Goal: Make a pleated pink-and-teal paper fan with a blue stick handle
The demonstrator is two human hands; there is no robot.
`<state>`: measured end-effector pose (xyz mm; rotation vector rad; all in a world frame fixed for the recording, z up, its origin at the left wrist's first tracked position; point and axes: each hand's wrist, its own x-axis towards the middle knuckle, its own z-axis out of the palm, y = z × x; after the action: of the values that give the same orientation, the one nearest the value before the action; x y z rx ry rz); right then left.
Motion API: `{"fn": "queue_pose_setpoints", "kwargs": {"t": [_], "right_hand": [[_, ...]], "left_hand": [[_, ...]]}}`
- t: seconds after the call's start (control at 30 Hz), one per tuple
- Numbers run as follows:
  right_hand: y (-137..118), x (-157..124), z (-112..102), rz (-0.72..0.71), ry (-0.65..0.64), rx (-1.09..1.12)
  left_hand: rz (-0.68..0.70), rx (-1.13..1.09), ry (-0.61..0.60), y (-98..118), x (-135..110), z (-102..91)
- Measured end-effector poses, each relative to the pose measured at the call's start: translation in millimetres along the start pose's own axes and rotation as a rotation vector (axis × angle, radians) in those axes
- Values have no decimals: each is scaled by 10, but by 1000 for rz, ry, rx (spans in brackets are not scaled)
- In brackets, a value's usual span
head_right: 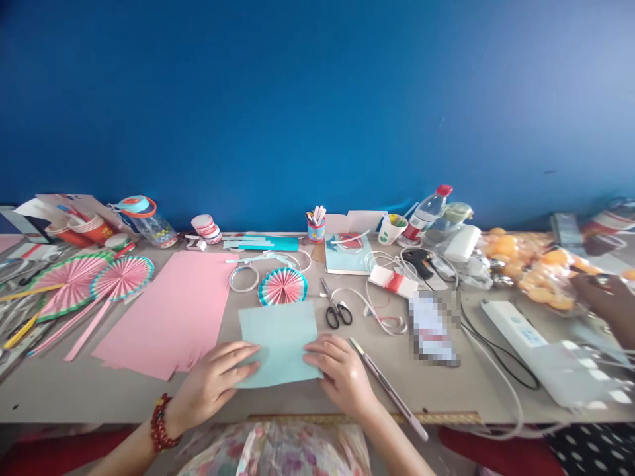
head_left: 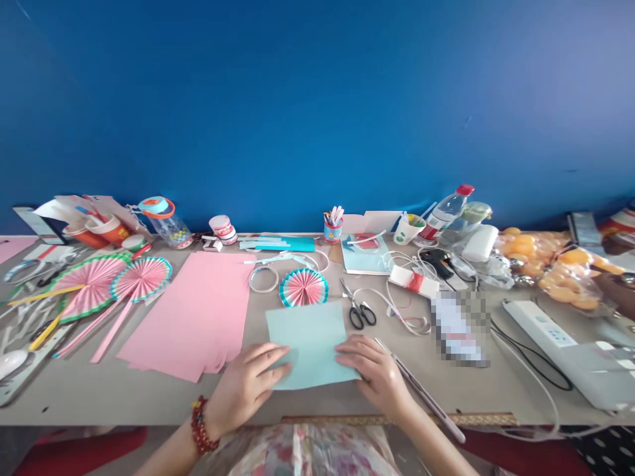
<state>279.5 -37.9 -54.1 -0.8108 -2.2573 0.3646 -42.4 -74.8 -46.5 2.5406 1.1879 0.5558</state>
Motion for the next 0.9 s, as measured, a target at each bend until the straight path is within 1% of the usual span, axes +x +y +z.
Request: {"fn": "queue_pose_setpoints", "kwargs": {"t": [0.1,0.17,0.2,0.3,0.43,0.53,0.73,0.9], "right_hand": [[-10,-204,122,81,-166,-86],[-38,-268,137,87,-227,-114],[-57,-284,136,78,-236,-122],[-120,-307,145,42,-209,-118],[-166,-330,195,48,-173,-64],[-167,-333,211,62,-173,-40],[-186,-325,194,83,-165,-29],[-228,-305,185,88,-144,-28]], "left_hand": [[-65,65,-50,14,-123,205],[-53,98,-44,21,-137,252],[-39,110,-38,24,-138,257],[8,127,-28,33,-151,249],[35,83,24,68,-204,268],[20,51,62,104,-233,286],[-48,67,74,145,-272,302],[-58,35,91,197,-301,353]]}}
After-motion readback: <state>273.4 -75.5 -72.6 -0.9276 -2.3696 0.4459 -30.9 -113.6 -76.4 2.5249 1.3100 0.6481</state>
